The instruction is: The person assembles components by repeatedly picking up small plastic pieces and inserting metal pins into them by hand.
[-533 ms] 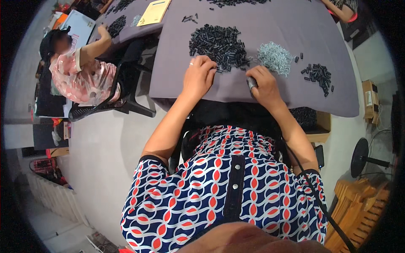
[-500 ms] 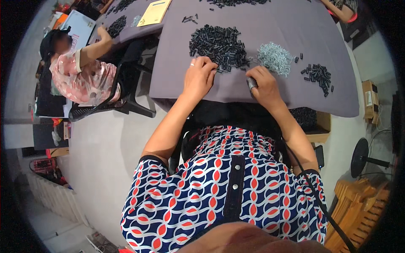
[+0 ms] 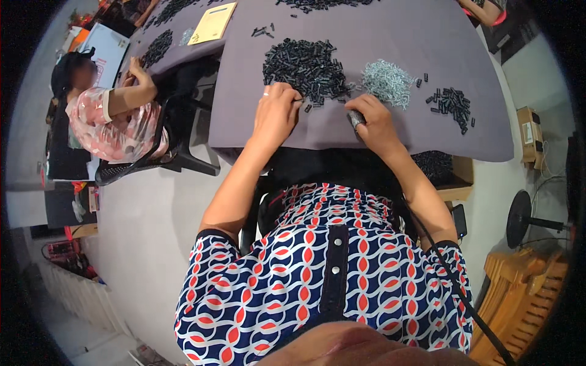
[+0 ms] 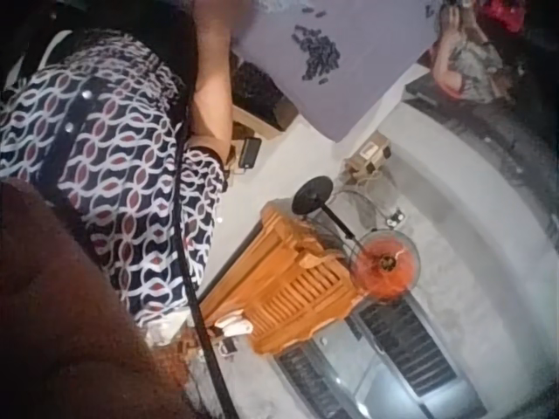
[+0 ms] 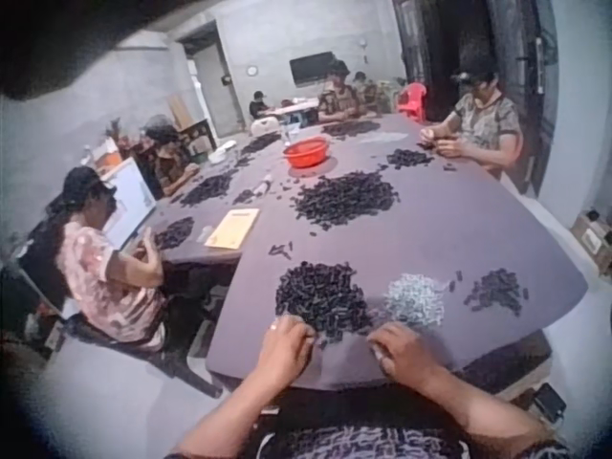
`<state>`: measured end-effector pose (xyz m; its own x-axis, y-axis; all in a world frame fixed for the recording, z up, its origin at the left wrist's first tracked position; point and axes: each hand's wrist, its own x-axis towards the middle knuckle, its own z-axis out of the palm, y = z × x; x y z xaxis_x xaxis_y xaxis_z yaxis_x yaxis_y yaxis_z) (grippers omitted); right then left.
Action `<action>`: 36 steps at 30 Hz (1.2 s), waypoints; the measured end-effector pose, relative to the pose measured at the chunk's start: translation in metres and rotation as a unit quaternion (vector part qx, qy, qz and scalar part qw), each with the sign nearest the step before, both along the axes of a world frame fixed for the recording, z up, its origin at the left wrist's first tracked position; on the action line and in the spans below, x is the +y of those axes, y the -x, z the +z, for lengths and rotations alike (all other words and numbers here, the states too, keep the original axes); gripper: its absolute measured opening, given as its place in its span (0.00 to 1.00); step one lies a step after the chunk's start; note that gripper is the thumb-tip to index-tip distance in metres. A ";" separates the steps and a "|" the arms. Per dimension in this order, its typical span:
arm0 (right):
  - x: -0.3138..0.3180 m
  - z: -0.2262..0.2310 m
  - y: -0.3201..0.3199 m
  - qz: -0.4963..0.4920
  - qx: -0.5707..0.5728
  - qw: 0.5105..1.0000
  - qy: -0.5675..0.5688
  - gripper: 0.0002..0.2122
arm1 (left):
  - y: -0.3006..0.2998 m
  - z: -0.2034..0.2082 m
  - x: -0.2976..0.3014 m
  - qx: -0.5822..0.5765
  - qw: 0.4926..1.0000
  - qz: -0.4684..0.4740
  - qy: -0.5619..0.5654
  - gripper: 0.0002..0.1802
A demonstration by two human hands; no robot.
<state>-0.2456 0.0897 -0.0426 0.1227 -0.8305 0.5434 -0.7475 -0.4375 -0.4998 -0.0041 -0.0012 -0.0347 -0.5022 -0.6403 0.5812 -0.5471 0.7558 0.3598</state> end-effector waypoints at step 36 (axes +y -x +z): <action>0.039 0.052 -0.023 0.107 -0.118 0.959 -0.233 0.09 | 0.016 -0.010 0.079 0.208 0.788 -0.185 -0.549 0.09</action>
